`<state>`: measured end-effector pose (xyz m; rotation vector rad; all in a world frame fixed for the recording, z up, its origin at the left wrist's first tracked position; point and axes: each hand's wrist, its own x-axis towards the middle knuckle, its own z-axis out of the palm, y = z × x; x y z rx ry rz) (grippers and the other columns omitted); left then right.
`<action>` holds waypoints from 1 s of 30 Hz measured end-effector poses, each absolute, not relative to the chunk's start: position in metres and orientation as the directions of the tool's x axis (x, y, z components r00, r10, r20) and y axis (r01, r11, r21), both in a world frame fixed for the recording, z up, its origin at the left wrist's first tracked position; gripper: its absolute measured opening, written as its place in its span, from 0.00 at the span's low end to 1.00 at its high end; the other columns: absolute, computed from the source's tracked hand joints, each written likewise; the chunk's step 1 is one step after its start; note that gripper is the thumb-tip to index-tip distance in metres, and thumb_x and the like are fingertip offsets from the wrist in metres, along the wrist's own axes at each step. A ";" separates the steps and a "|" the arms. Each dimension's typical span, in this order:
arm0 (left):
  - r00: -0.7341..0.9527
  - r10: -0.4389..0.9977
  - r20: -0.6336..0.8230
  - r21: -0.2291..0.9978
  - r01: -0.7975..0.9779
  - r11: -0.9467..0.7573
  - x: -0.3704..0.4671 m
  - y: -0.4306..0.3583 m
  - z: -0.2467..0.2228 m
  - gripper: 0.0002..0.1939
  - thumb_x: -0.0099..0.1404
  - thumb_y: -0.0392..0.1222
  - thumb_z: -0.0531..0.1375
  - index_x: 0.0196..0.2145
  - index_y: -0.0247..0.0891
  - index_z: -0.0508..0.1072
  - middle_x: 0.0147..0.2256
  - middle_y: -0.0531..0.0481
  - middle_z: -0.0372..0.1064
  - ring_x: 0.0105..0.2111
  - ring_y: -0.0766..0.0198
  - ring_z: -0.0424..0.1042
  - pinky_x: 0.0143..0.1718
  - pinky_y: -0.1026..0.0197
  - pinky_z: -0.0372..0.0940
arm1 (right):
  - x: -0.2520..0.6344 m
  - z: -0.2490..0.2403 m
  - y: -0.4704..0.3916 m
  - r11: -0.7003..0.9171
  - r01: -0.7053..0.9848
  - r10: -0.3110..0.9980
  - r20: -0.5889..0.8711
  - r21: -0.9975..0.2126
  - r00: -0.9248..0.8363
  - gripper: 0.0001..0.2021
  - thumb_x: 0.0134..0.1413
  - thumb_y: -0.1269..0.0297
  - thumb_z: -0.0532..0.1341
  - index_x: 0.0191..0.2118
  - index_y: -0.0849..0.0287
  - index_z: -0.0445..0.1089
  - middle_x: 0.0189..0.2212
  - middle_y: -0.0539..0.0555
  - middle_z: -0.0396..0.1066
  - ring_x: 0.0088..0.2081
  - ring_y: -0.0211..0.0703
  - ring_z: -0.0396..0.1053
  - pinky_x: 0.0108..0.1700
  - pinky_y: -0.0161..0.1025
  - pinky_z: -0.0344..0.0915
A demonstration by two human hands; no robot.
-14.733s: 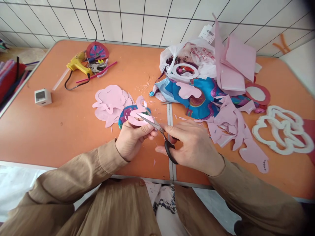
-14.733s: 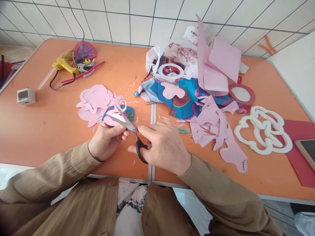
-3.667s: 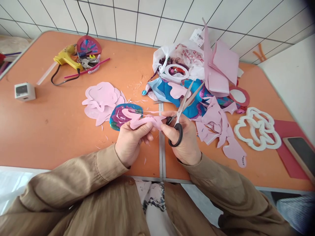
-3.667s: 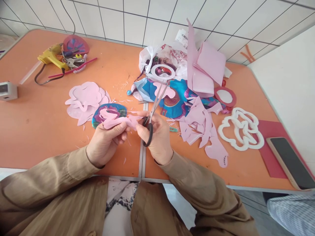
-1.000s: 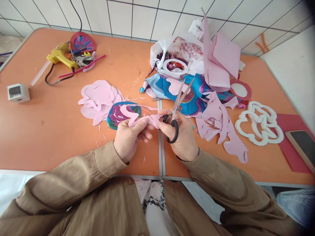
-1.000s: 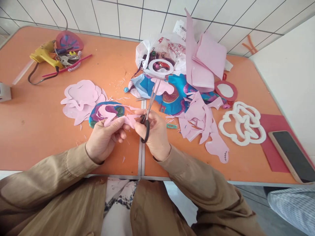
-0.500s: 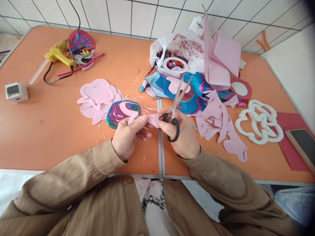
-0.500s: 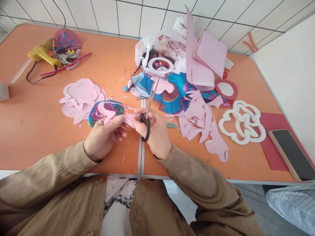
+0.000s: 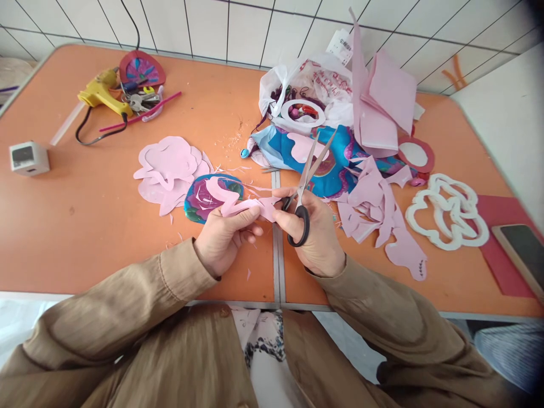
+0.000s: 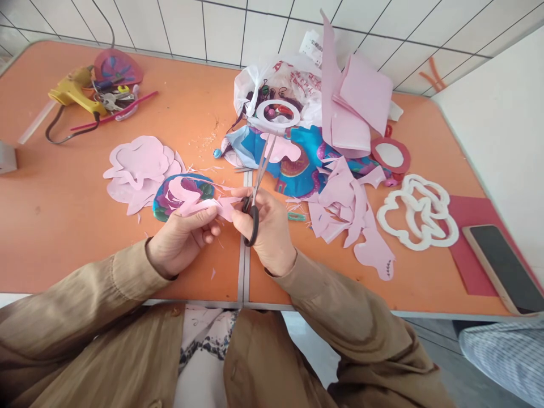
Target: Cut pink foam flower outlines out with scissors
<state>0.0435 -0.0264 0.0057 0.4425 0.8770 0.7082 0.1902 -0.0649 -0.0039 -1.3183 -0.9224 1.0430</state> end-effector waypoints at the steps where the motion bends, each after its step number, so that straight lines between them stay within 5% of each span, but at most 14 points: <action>1: 0.439 0.718 -0.541 0.615 -0.376 0.693 0.044 -0.027 0.006 0.18 0.41 0.38 0.77 0.25 0.30 0.74 0.22 0.54 0.72 0.18 0.73 0.70 0.16 0.73 0.61 | 0.190 -0.003 -0.065 -0.037 -0.069 0.953 -0.056 -0.997 0.298 0.12 0.40 0.66 0.68 0.36 0.55 0.74 0.26 0.46 0.71 0.28 0.36 0.68 0.33 0.38 0.67; 16: 0.359 0.795 -0.490 0.705 -0.373 0.603 0.045 -0.028 0.003 0.15 0.44 0.37 0.75 0.24 0.30 0.74 0.21 0.54 0.71 0.19 0.72 0.70 0.18 0.71 0.62 | 0.192 -0.008 -0.066 -0.072 -0.059 0.963 -0.085 -0.996 0.257 0.13 0.41 0.63 0.70 0.38 0.53 0.74 0.26 0.46 0.71 0.29 0.38 0.68 0.33 0.40 0.66; 30: 0.452 0.733 -0.507 0.593 -0.434 0.678 0.044 -0.030 0.002 0.15 0.43 0.34 0.76 0.27 0.31 0.76 0.23 0.54 0.73 0.21 0.73 0.71 0.20 0.72 0.62 | 0.190 -0.001 -0.065 -0.091 -0.047 0.952 -0.101 -0.995 0.290 0.13 0.39 0.64 0.69 0.36 0.55 0.74 0.25 0.46 0.70 0.28 0.37 0.68 0.34 0.39 0.67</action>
